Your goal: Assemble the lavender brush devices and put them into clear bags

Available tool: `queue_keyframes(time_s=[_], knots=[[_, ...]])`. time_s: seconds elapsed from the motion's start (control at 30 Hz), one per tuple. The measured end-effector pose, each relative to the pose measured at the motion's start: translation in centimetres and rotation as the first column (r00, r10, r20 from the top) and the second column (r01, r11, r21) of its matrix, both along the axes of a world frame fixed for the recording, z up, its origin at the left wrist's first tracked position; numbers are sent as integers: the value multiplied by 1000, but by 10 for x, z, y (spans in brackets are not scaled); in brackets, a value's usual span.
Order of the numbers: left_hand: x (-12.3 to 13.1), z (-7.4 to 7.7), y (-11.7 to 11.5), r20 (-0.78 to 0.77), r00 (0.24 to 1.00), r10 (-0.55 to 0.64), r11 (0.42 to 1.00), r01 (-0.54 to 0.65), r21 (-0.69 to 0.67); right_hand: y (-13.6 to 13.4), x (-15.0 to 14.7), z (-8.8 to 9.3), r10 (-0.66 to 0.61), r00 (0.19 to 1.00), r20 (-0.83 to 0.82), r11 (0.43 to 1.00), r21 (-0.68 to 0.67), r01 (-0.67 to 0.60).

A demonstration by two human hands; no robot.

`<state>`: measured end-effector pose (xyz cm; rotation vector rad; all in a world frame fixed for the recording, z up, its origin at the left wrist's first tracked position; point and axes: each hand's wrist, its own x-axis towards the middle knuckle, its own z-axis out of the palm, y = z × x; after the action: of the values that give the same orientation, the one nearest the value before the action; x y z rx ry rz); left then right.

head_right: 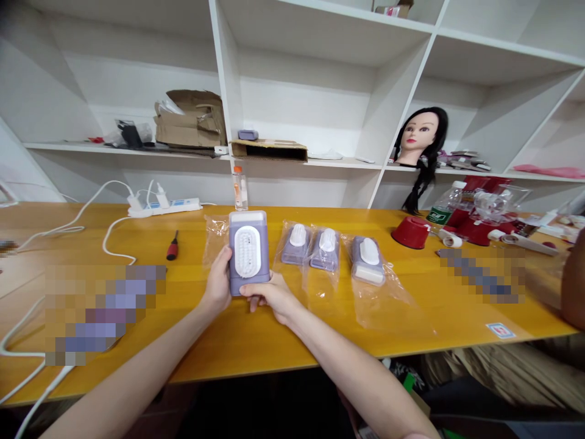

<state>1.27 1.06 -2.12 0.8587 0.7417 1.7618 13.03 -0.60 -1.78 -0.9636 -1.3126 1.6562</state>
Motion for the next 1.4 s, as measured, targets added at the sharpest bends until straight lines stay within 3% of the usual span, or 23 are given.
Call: queue_keyframes(time_s=[0.2,0.3,0.47,0.6,0.77,0.8,0.83,0.9,0.93,0.97,1.0,1.23,1.4], knots=[[-8,11,3,65,997,-46,999,48,-24,-1,1,2,32,999,10,999,-7,-32],[-24,24,6,118,990,79,994,-87,68,-3,4,6,114,987,109,993,-40,-110],[-46,31,11,-117,957,264,964,-262,34,-2,13,15,256,932,257,967,-57,-249],[-54,25,19,-313,884,347,934,-356,32,1,27,26,123,946,299,991,14,-134],[-64,21,25,-438,815,379,918,-392,65,6,46,38,-71,983,167,987,151,46],[-64,20,24,-507,763,400,906,-413,94,7,49,40,-102,986,133,983,163,80],[-64,19,22,-627,665,405,896,-425,127,9,51,40,-138,986,97,979,165,121],[-60,15,17,-886,339,317,899,-404,167,12,54,41,-209,978,22,969,138,204],[-57,12,15,-969,152,196,920,-369,129,13,55,41,-235,972,-12,965,114,235],[-54,8,14,-990,81,119,933,-350,84,15,56,41,-253,966,-43,962,92,256],[-50,5,13,-996,57,74,940,-336,50,16,57,41,-267,961,-68,960,74,272],[-43,-11,32,-1000,29,4,924,-383,-7,16,53,40,-282,955,-90,956,61,288],[-40,-15,55,-991,132,22,923,-383,-30,11,48,41,-259,958,-127,964,28,264]])
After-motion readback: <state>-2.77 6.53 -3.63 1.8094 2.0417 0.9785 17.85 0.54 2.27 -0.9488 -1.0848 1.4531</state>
